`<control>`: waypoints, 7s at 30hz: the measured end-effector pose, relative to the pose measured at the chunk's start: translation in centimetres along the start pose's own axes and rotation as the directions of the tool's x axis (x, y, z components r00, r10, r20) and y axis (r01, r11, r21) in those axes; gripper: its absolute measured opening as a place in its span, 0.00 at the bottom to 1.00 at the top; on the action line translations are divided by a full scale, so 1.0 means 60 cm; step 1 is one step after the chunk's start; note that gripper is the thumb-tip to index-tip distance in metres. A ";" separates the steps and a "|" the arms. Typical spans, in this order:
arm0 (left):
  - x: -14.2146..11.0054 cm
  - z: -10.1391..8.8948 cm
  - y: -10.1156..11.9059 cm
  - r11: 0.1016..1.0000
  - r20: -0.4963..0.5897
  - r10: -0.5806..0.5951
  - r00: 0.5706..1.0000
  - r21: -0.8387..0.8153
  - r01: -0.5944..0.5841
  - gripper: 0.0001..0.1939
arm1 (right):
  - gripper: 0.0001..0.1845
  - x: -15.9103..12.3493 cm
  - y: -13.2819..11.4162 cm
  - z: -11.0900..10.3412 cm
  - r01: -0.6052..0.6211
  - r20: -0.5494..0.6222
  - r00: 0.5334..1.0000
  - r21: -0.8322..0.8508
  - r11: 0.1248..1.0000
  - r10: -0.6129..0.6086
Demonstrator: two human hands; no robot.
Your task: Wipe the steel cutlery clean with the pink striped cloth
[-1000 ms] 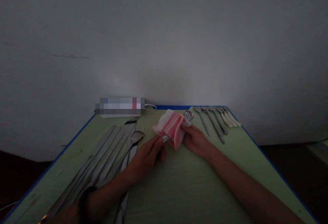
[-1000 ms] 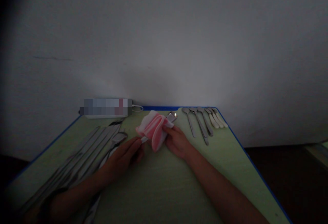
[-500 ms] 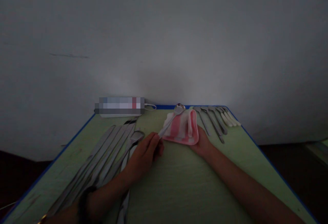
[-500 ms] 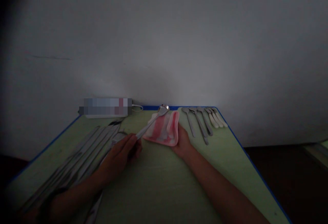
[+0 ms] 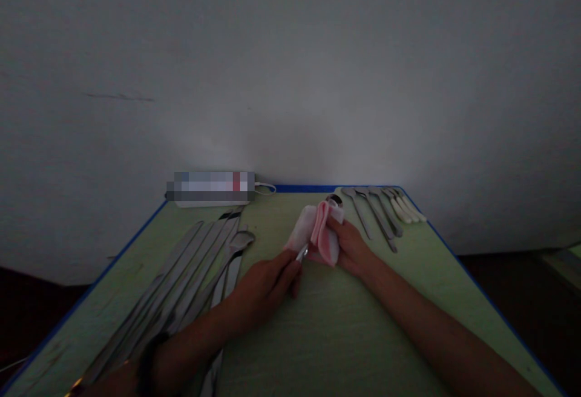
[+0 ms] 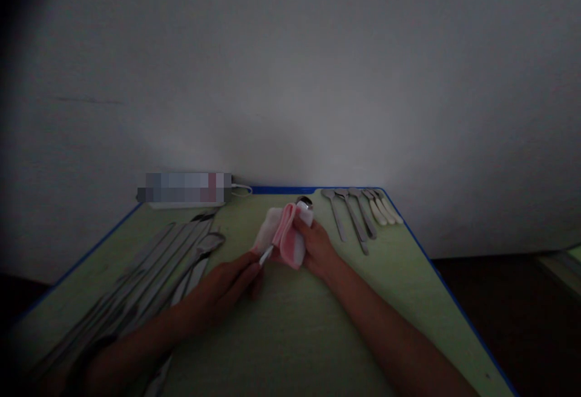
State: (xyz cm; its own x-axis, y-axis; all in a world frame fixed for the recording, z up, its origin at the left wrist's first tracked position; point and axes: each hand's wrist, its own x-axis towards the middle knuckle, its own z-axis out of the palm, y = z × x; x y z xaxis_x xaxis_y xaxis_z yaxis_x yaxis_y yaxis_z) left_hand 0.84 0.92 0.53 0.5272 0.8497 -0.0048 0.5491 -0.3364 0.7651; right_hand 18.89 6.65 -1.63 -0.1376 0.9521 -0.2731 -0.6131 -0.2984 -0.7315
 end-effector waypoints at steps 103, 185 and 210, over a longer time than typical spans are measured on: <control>-0.002 0.006 -0.001 0.989 0.057 0.029 0.998 0.142 -0.037 0.13 | 0.17 0.003 0.006 0.001 0.134 -0.105 0.983 -0.155 0.979 -0.151; -0.005 0.008 -0.007 0.957 0.033 0.021 0.999 0.287 -0.029 0.13 | 0.17 0.027 -0.001 -0.029 0.107 0.129 0.987 -0.060 0.992 -0.099; -0.004 0.012 -0.005 0.912 0.054 0.047 0.997 0.406 -0.065 0.15 | 0.10 0.006 -0.009 -0.011 0.087 0.254 0.965 -0.044 0.995 -0.073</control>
State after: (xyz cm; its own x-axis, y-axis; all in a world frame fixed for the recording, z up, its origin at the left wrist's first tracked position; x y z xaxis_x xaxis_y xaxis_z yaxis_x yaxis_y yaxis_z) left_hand 1.02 0.52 -0.18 0.5864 0.8100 -0.0037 0.7298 -0.5263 0.4363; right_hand 19.70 7.10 -1.75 -0.2851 0.9571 -0.0514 -0.5881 -0.2170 -0.7791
